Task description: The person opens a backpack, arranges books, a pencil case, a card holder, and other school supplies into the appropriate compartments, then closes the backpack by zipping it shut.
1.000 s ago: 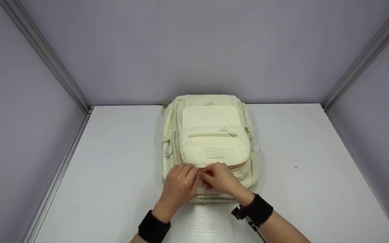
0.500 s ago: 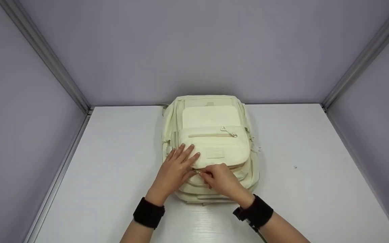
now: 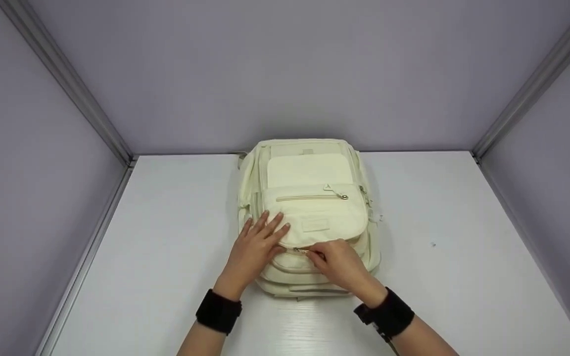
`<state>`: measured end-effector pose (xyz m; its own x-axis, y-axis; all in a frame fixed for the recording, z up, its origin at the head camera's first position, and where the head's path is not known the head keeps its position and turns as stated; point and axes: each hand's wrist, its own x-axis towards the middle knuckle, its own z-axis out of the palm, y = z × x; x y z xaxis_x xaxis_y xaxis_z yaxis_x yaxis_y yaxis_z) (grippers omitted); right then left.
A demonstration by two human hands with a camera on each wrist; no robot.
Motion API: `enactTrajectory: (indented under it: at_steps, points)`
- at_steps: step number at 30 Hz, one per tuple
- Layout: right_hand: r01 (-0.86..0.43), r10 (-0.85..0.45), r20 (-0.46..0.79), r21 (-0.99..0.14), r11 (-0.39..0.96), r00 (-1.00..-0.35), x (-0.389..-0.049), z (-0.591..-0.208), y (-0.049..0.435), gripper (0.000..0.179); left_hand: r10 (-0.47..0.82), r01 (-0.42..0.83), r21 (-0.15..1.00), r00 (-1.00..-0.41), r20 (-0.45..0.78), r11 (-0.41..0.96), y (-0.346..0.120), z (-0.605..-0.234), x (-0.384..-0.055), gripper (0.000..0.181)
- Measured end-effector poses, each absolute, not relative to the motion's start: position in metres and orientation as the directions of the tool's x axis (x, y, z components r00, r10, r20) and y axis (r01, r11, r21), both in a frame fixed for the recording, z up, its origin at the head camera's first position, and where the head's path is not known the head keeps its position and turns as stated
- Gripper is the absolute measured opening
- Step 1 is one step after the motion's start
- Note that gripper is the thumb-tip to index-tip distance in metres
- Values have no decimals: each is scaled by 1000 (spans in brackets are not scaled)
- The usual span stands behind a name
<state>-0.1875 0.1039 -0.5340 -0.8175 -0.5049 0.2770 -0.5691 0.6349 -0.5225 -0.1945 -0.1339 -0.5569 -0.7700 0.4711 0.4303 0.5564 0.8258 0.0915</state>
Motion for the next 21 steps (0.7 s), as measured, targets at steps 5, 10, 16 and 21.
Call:
enactTrajectory:
  at_steps: [5,10,16,21]
  points:
    - [-556,-490,274,-528,643,-827,-188,-535,119,12,471,562,104,-768,434,821,-134,-557,-195,55]
    - [-532,-476,252,-534,657,-842,-188,-535,134,12,469,559,117,-776,421,821,-134,-556,-194,54]
    - [-507,-445,249,-506,698,-860,-189,-536,154,7,463,556,138,-785,411,820,-134,-555,-193,53]
    - [-472,-409,239,-519,713,-881,-191,-539,173,6,465,555,142,-790,399,820,-133,-555,-193,53]
